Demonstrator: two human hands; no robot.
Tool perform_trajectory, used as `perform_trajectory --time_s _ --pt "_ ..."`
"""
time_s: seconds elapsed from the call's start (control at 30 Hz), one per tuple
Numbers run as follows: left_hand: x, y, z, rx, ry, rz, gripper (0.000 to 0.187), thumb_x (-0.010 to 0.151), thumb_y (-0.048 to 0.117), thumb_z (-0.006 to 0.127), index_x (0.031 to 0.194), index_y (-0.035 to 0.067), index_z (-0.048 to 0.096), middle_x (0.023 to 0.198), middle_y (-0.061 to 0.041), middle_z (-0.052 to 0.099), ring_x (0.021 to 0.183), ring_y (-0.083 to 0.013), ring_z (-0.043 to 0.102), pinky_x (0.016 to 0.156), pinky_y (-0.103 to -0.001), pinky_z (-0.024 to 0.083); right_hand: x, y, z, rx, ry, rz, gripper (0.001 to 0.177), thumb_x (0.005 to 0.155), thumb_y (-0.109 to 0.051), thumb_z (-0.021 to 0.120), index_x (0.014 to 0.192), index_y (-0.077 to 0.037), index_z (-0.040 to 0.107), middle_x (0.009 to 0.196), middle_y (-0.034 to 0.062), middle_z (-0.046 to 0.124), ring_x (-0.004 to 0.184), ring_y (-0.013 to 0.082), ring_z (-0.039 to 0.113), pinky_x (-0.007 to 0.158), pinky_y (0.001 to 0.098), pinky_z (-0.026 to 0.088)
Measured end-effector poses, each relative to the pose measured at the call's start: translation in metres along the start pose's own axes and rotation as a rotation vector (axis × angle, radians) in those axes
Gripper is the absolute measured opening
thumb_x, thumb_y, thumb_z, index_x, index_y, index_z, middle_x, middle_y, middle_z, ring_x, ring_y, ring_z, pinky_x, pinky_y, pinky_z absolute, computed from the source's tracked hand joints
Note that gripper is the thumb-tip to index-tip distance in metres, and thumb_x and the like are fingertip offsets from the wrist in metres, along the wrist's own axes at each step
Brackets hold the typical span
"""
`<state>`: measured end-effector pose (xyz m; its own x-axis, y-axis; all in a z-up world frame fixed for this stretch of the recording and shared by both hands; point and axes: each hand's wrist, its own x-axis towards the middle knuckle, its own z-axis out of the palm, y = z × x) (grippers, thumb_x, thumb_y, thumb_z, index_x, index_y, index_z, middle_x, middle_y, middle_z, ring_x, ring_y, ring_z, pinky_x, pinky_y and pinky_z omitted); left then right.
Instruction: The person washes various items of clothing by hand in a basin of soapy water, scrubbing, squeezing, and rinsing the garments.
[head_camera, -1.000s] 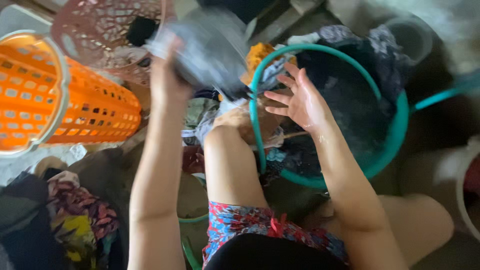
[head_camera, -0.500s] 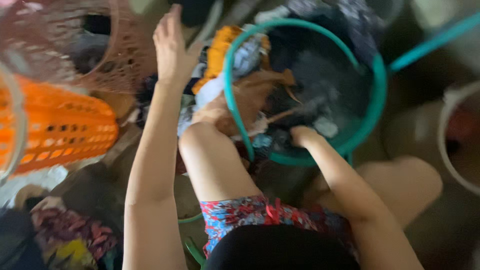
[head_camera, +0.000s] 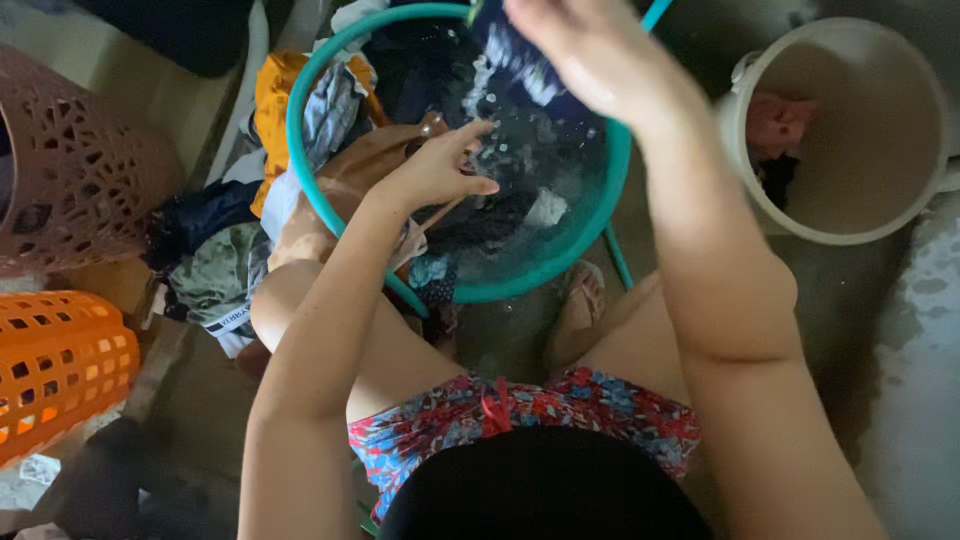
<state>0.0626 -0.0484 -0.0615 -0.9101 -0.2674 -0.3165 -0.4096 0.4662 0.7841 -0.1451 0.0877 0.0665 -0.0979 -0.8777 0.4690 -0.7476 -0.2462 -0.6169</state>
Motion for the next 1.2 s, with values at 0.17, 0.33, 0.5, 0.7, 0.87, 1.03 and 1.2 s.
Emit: perform_trajectory --time_s 0.17,0.33,0.5,0.7,0.87,1.03,1.2 --pt "0.015 -0.045 0.021 0.085 -0.045 0.05 0.081 0.077 0.028 0.086 0.147 0.01 0.052 0.135 -0.02 0.067 0.126 -0.0319 0.065 0.106 -0.041 0.052 -0.057 0.083 0.078 -0.167 -0.067 0.607 0.033 0.104 -0.037 0.061 0.119 -0.009 0.067 0.099 0.0166 0.071 0.089 0.0317 0.067 0.077 0.0443 0.052" --pt "0.036 -0.065 0.06 0.179 -0.09 -0.028 0.084 0.075 0.024 0.088 0.148 0.005 0.048 0.142 -0.022 0.058 0.13 -0.034 0.058 0.105 -0.04 0.048 -0.161 0.164 0.18 -0.173 -0.161 0.881 0.048 0.081 -0.017 0.065 0.129 -0.016 0.066 0.12 0.0212 0.067 0.108 0.0405 0.065 0.093 0.0479 0.05" --pt "0.059 -0.063 0.1 0.141 0.193 0.024 0.115 0.057 0.026 0.099 0.149 -0.004 0.036 0.13 -0.031 0.057 0.122 -0.042 0.055 0.102 -0.043 0.045 -0.147 0.176 0.167 0.045 -0.141 0.991 0.032 0.097 -0.037 0.068 0.111 -0.01 0.079 0.109 0.0169 0.077 0.103 0.0311 0.072 0.092 0.0403 0.054" --pt "0.094 -0.015 0.118 -0.15 0.568 0.216 0.041 0.073 0.027 0.089 0.104 0.004 0.075 0.095 -0.02 0.076 0.093 -0.0336 0.077 0.082 -0.04 0.06 -0.108 0.115 0.103 0.951 0.439 0.601 0.04 0.092 -0.03 0.081 0.12 -0.009 0.061 0.115 0.007 0.074 0.1 0.011 0.068 0.09 0.029 0.053" --pt "0.094 0.023 0.126 -0.023 0.531 0.248 0.03 0.075 0.021 0.087 0.099 0.005 0.075 0.094 -0.019 0.075 0.091 -0.0341 0.075 0.079 -0.04 0.06 -0.108 0.12 0.094 1.109 0.813 0.808 0.042 0.095 -0.044 0.073 0.102 -0.004 0.067 0.081 0.0054 0.067 0.068 0.0149 0.064 0.063 0.031 0.053" --pt "0.065 0.015 0.148 -0.124 0.403 0.219 0.066 0.07 0.027 0.087 0.128 0.01 0.06 0.119 -0.015 0.069 0.096 -0.0348 0.072 0.08 -0.042 0.058 -0.155 0.194 0.03 1.234 1.226 0.555 0.034 0.093 -0.04 0.079 0.095 -0.012 0.062 0.078 0.004 0.058 0.067 0.0195 0.059 0.063 0.0358 0.051" --pt "0.039 -0.035 0.148 0.878 0.427 0.019 0.078 0.054 0.049 0.085 0.12 0.01 0.068 0.11 -0.017 0.073 0.101 -0.0391 0.069 0.089 -0.054 0.051 -0.237 0.225 -0.098 0.206 1.41 0.303 0.049 0.111 -0.034 0.064 0.146 0.0 0.058 0.139 0.0182 0.064 0.126 0.0312 0.065 0.118 0.0476 0.046"
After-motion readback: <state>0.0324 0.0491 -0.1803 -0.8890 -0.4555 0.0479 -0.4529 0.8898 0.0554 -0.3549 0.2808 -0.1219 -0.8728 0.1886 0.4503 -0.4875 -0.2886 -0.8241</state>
